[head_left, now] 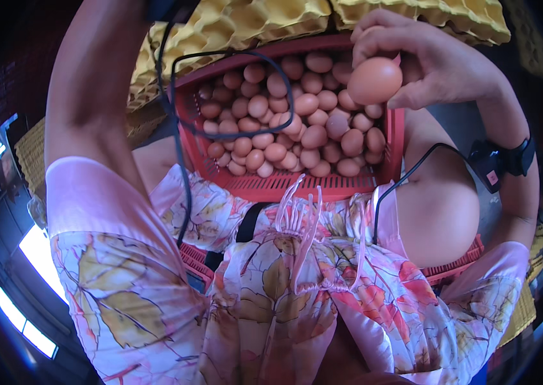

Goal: The person sorts eggs by hand from a large crate into individual egg trays.

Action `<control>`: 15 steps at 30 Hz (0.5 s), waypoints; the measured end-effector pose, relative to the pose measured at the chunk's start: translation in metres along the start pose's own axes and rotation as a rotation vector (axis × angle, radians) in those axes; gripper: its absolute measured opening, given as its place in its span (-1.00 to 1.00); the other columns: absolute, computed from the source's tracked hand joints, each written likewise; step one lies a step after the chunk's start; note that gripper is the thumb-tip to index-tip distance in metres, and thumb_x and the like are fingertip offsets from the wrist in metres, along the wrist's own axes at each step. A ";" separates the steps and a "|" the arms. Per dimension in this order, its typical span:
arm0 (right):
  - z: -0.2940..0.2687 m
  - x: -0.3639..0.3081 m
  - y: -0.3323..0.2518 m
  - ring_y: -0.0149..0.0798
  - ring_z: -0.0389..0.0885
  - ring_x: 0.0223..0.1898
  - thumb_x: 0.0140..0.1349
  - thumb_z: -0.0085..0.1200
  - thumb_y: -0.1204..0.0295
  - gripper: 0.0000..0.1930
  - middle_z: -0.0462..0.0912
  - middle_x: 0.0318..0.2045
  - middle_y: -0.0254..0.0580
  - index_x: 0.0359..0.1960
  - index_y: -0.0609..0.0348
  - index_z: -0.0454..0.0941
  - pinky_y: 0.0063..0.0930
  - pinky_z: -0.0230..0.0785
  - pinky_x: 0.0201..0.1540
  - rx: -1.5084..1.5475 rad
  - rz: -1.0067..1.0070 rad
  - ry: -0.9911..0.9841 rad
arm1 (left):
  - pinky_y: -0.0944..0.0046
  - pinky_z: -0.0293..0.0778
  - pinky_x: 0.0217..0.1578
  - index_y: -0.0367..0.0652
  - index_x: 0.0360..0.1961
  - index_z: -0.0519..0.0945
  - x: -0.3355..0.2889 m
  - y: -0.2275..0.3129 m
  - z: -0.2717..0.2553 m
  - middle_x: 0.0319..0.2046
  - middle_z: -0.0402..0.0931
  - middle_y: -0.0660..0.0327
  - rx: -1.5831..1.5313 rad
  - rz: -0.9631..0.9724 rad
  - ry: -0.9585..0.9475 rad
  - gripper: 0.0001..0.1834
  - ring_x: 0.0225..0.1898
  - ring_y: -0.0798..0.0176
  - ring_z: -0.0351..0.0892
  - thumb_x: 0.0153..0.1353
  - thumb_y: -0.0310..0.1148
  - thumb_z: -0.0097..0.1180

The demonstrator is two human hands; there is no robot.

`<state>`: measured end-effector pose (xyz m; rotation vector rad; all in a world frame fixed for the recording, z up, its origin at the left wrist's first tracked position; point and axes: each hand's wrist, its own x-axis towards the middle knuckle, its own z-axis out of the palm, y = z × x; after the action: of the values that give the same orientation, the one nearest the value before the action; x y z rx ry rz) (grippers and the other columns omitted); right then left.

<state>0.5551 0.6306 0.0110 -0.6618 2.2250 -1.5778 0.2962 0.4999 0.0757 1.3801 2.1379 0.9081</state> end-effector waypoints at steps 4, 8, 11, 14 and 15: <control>0.053 0.038 -0.002 -0.05 0.56 -0.05 -0.09 0.33 0.43 -0.47 0.45 -0.01 -0.05 0.03 0.16 0.59 -0.30 0.48 -0.04 -0.307 0.062 -0.314 | 0.36 0.51 -0.46 -0.20 -0.14 0.66 -0.129 0.031 0.009 -0.42 0.63 0.24 0.069 -0.045 -0.422 -0.57 -0.47 0.36 0.58 0.01 -0.19 0.44; 0.106 0.094 -0.040 -0.02 0.62 -0.19 -0.07 0.29 0.39 -0.48 0.54 -0.05 -0.02 0.04 -0.01 0.61 -0.21 0.52 -0.16 -0.351 0.356 -0.696 | 0.12 0.48 0.00 -0.04 -0.09 0.68 -0.269 0.028 0.059 -0.01 0.45 -0.02 0.273 -0.293 -0.732 -0.47 0.00 -0.08 0.48 -0.21 -0.25 0.45; 0.140 0.106 -0.038 -0.04 0.63 -0.19 -0.03 0.26 0.38 -0.52 0.56 -0.07 -0.03 0.03 0.00 0.61 -0.21 0.52 -0.16 -0.484 0.377 -0.785 | -0.04 0.50 -0.15 0.08 -0.15 0.69 -0.345 -0.013 0.119 -0.19 0.57 0.10 0.284 -0.201 -0.814 -0.58 -0.05 0.00 0.47 -0.12 -0.13 0.37; 0.166 0.105 -0.020 -0.06 0.64 -0.20 0.02 0.23 0.37 -0.56 0.58 -0.09 -0.04 0.02 0.01 0.61 -0.21 0.52 -0.16 -0.553 0.395 -0.766 | -0.03 0.51 -0.13 0.10 -0.09 0.69 -0.370 -0.019 0.144 -0.14 0.54 0.03 0.380 -0.364 -0.873 -0.60 0.00 -0.03 0.48 -0.04 -0.16 0.31; 0.173 0.105 -0.014 -0.07 0.64 -0.20 0.03 0.22 0.36 -0.58 0.59 -0.10 -0.04 0.01 0.01 0.62 -0.21 0.52 -0.16 -0.574 0.390 -0.761 | -0.03 0.51 -0.10 0.10 -0.08 0.69 -0.379 -0.025 0.154 -0.11 0.51 0.00 0.425 -0.401 -0.891 -0.60 0.02 -0.06 0.47 -0.02 -0.16 0.30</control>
<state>0.5595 0.4323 -0.0333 -0.7452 1.9985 -0.3731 0.5374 0.1908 -0.0445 1.1362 1.7932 -0.3116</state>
